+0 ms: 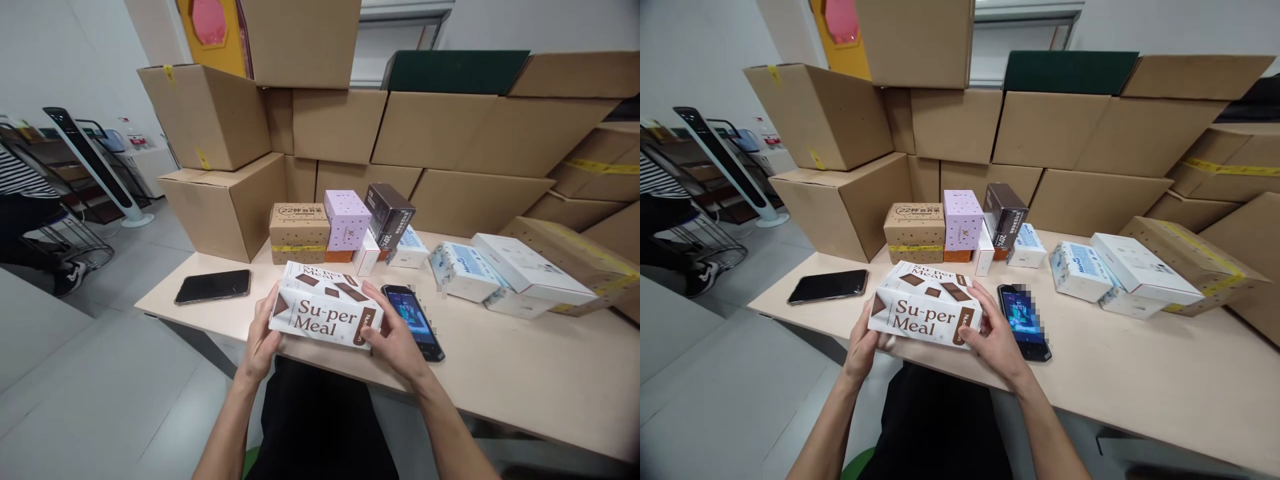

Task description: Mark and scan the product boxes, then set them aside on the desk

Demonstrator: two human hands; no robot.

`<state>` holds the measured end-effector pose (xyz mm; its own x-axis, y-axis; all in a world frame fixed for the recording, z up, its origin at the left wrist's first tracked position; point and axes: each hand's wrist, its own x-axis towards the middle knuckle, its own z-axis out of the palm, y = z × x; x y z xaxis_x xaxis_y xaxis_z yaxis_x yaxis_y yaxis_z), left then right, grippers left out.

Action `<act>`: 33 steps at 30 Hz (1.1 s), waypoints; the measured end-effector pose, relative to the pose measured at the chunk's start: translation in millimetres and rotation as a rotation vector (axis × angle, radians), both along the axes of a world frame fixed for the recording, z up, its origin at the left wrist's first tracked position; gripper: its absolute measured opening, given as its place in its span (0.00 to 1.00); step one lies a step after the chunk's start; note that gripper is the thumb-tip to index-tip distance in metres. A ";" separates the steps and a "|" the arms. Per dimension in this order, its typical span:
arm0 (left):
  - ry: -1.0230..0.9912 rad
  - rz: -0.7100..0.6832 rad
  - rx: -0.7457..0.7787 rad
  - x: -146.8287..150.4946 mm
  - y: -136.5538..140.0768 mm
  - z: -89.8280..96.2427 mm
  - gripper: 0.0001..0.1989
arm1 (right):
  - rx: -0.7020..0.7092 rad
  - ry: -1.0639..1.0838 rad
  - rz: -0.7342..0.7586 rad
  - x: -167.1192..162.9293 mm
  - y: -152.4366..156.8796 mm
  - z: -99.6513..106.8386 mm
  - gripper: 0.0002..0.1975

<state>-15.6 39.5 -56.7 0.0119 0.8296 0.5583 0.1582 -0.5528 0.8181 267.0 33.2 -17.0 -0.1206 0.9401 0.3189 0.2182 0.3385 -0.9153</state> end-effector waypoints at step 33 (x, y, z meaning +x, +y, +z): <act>0.061 0.113 -0.467 12.3 8.0 52.3 0.29 | -0.242 -0.066 0.051 -7.4 31.3 25.1 0.27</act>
<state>-3.4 47.5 -4.5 -0.0714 0.9893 0.1272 0.2514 -0.1056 0.9621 259.6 64.5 8.1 -0.1824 0.9804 0.0750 0.2682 0.1230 -0.9555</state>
